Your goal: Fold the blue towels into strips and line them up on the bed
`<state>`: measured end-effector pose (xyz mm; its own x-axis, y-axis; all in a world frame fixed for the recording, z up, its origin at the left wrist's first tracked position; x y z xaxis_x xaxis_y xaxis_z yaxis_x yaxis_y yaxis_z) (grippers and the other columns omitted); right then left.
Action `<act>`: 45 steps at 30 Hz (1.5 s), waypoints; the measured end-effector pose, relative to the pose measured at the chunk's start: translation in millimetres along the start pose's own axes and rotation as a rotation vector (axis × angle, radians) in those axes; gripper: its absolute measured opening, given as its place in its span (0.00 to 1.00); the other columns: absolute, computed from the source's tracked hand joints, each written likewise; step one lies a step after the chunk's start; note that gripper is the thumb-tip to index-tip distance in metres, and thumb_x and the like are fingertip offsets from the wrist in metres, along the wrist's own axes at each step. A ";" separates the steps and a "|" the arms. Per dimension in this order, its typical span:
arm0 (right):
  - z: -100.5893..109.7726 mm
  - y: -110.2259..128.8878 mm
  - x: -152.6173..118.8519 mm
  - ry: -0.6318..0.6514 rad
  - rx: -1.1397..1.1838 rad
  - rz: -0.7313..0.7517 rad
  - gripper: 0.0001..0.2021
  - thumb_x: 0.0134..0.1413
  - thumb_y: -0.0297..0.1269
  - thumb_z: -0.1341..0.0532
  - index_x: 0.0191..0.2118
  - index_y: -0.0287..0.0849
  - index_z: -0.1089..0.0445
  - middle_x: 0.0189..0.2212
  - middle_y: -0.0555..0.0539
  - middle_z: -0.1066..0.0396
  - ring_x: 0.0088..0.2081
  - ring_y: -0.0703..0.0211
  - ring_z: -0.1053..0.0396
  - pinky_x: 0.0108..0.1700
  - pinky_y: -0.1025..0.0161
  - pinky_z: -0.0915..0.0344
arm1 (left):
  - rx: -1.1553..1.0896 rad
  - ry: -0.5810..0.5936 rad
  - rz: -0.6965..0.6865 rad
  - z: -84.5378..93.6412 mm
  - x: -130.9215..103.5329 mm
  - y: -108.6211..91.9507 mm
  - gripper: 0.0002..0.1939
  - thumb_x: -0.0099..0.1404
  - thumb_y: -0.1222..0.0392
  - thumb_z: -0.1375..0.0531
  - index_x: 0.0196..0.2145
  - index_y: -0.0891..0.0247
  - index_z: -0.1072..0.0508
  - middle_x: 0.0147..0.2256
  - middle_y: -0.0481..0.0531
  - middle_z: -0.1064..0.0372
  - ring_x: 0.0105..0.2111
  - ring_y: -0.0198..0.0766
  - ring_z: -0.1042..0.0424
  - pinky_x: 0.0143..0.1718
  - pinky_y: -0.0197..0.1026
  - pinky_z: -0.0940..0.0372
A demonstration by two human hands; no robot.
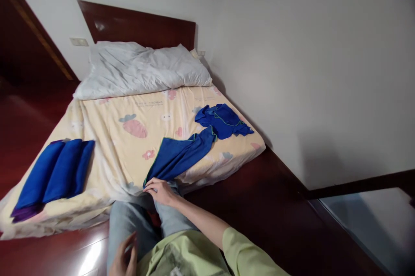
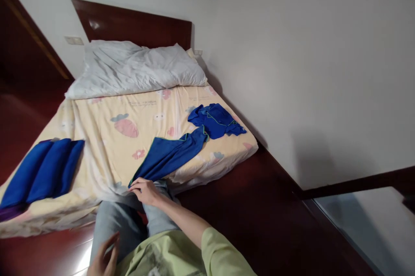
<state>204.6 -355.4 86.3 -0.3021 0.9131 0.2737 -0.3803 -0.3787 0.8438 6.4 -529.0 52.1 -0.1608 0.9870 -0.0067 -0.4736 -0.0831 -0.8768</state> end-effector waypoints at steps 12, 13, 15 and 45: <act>-12.6 90.0 -51.7 0.097 0.187 0.158 0.14 0.64 0.36 0.34 0.54 0.42 0.23 0.44 0.46 0.18 0.47 0.60 0.21 0.54 0.66 0.27 | 0.193 -0.243 -0.530 21.0 30.0 -83.2 0.13 0.70 0.59 0.40 0.52 0.61 0.26 0.46 0.56 0.22 0.44 0.44 0.21 0.46 0.42 0.27; -12.0 93.4 -52.4 0.084 0.216 0.148 0.14 0.63 0.37 0.33 0.53 0.42 0.23 0.43 0.46 0.18 0.46 0.59 0.20 0.53 0.65 0.26 | 0.191 -0.247 -0.548 25.1 28.1 -84.6 0.13 0.70 0.60 0.39 0.51 0.60 0.26 0.45 0.55 0.22 0.44 0.44 0.21 0.46 0.41 0.27; -10.1 97.5 -54.2 0.081 0.252 0.134 0.15 0.60 0.40 0.30 0.50 0.42 0.22 0.41 0.47 0.18 0.43 0.59 0.19 0.51 0.65 0.24 | 0.171 -0.249 -0.578 34.6 22.7 -86.7 0.11 0.68 0.63 0.37 0.49 0.59 0.26 0.44 0.55 0.22 0.44 0.43 0.21 0.48 0.41 0.28; -8.6 113.1 -78.4 -0.003 -0.222 0.222 0.04 0.60 0.30 0.37 0.38 0.46 0.25 0.36 0.48 0.21 0.41 0.55 0.27 0.47 0.58 0.31 | 0.216 -0.278 -0.606 65.5 -3.0 -85.4 0.06 0.68 0.66 0.38 0.32 0.61 0.30 0.33 0.51 0.24 0.32 0.34 0.24 0.33 0.33 0.32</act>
<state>177.8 -471.0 156.3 -0.3970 0.8045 0.4417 -0.4872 -0.5926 0.6415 -9.4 -534.0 158.6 -0.0163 0.7985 0.6018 -0.7066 0.4166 -0.5720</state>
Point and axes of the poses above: each hand's wrist, its own x-axis towards the middle knuckle, its own z-axis out of the back of the hand, y = z × x, the point moved 2 cm from there along x, towards the middle knuckle
